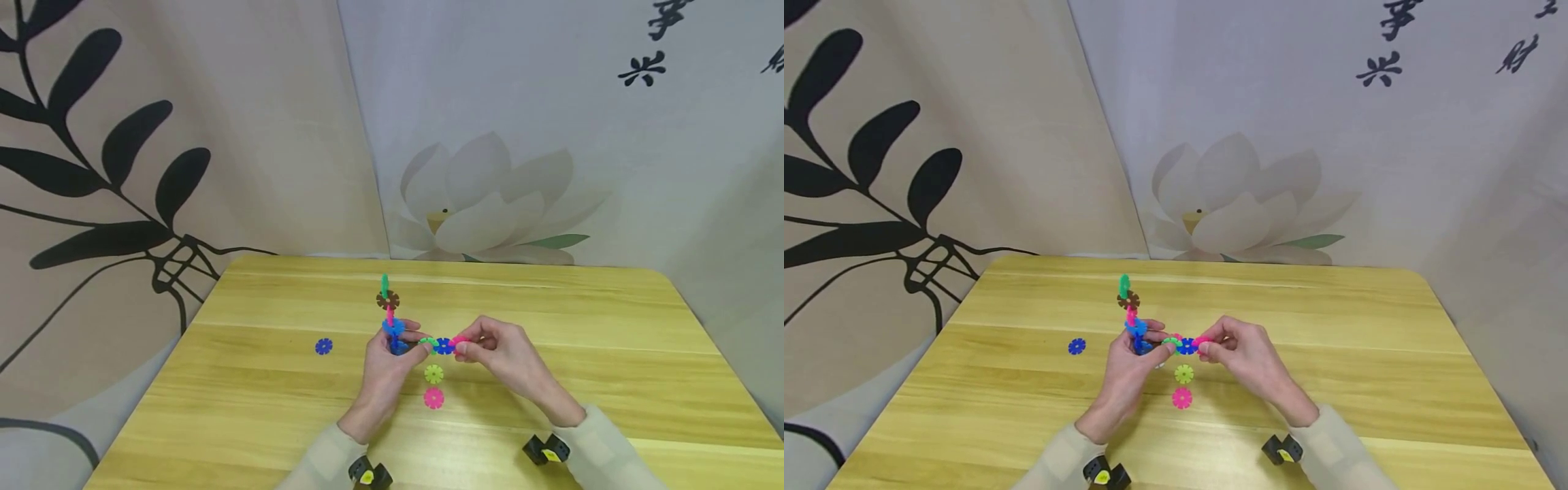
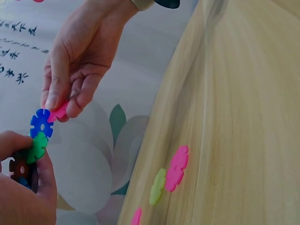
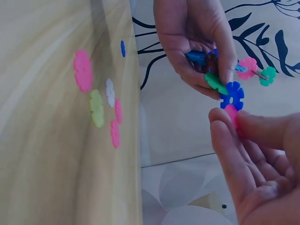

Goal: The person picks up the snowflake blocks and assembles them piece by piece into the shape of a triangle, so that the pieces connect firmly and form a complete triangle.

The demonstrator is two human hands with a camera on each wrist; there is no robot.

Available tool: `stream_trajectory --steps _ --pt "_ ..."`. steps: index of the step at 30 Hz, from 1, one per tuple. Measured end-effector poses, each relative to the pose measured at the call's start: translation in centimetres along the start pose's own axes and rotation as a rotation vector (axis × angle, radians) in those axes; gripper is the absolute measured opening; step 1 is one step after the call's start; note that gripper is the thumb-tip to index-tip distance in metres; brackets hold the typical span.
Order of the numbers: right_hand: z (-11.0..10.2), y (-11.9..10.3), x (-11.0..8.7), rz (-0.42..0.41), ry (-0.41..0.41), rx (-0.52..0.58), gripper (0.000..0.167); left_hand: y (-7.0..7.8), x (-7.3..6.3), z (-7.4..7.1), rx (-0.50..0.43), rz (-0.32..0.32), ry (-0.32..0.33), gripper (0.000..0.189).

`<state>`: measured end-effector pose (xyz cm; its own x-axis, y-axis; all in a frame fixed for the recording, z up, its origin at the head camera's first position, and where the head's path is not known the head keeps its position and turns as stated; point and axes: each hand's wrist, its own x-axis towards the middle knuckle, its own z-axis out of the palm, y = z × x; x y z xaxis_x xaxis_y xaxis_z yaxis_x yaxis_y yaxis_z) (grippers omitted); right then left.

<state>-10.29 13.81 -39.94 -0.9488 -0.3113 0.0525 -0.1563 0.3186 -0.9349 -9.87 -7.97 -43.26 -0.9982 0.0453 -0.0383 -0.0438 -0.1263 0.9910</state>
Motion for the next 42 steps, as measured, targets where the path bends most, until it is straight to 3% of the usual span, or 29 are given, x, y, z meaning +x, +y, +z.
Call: stream_trajectory --steps 12,18,25,30,42 --pt "0.5 1.0 0.2 0.067 -0.011 0.09 0.013 -0.1 0.3 -0.1 0.064 -0.019 -0.004 0.033" --pt "0.5 0.9 0.2 0.104 0.021 0.041 0.021 0.0 0.4 -0.4 0.078 -0.02 -0.018 0.041" --pt "0.3 1.0 0.5 0.054 0.03 -0.07 0.028 0.1 0.6 -0.8 0.053 -0.005 0.003 0.041" --pt "0.3 1.3 0.4 0.025 0.058 -0.091 0.031 0.1 0.8 -1.5 0.026 0.015 0.019 0.04" --pt "-0.3 2.7 -0.5 -0.03 -0.099 -0.157 0.019 0.5 1.2 -2.6 0.025 0.036 0.064 0.038"
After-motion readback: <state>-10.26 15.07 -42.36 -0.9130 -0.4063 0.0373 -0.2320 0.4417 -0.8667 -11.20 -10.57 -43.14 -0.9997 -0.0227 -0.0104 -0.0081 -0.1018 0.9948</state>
